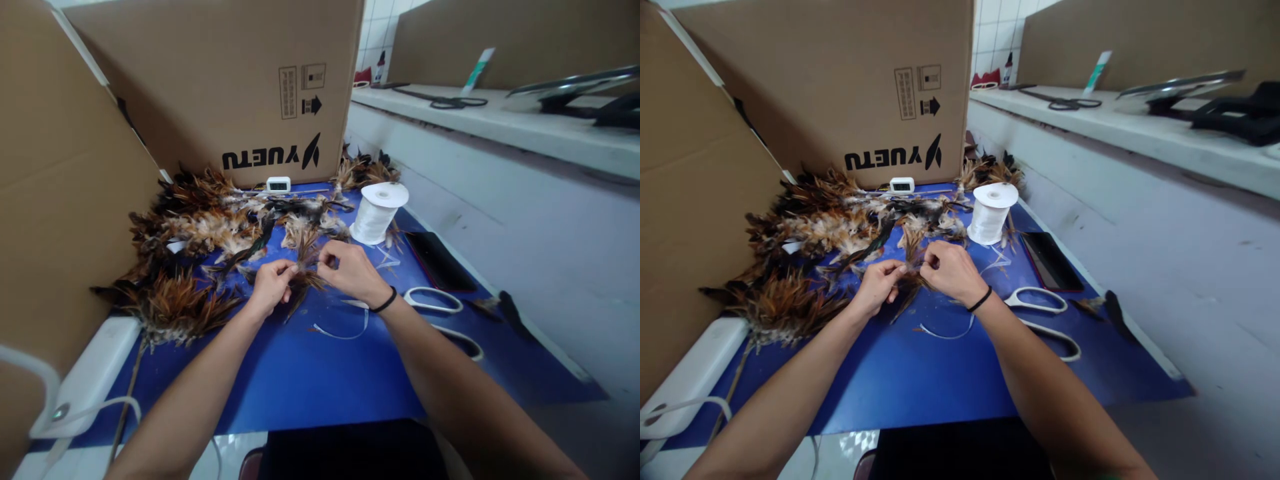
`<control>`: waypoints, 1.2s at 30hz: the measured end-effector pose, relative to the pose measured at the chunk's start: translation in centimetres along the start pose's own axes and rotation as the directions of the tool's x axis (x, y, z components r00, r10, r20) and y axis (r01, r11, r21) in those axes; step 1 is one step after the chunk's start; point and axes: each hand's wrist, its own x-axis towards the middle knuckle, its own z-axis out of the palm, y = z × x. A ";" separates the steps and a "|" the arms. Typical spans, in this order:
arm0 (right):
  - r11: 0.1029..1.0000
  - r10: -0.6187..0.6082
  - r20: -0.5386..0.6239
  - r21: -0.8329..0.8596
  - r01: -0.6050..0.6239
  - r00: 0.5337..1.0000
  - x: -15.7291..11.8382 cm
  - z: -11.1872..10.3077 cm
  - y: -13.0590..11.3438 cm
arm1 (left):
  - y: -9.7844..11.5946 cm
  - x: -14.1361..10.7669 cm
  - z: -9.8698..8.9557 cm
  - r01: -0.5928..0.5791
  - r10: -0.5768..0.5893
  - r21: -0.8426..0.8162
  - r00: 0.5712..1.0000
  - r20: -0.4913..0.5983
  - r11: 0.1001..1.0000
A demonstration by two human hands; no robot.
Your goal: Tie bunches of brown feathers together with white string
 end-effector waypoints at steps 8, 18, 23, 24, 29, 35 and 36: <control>1.000 -0.010 -0.007 -0.011 0.010 1.000 -0.1 0.7 0.1 | -0.2 0.1 0.0 -0.014 0.014 0.007 1.000 0.015 1.000; 0.996 0.079 0.099 0.020 -0.081 0.992 -0.4 1.4 0.1 | 0.1 -0.1 0.1 -0.030 0.028 0.046 0.999 0.032 0.998; 0.998 0.052 0.093 0.039 -0.055 0.994 -0.4 1.6 0.5 | 0.1 -0.2 0.1 -0.005 0.004 0.021 0.999 0.033 1.000; 0.998 0.052 0.083 0.039 -0.056 0.995 -0.4 1.6 0.5 | 0.1 -0.1 0.0 0.000 -0.001 0.016 1.000 0.031 1.000; 0.998 0.040 0.038 0.046 -0.042 0.998 -0.3 1.5 0.5 | -0.2 0.0 0.0 -0.008 0.005 0.076 0.999 0.040 0.997; 0.998 0.024 0.045 -0.057 -0.022 0.999 -0.2 1.7 0.5 | -0.4 0.0 0.1 -0.023 0.013 0.162 0.998 0.059 0.986; 0.998 0.023 0.047 -0.064 -0.020 0.999 -0.2 1.7 0.5 | -0.4 0.0 0.1 -0.023 0.013 0.160 0.998 0.065 0.987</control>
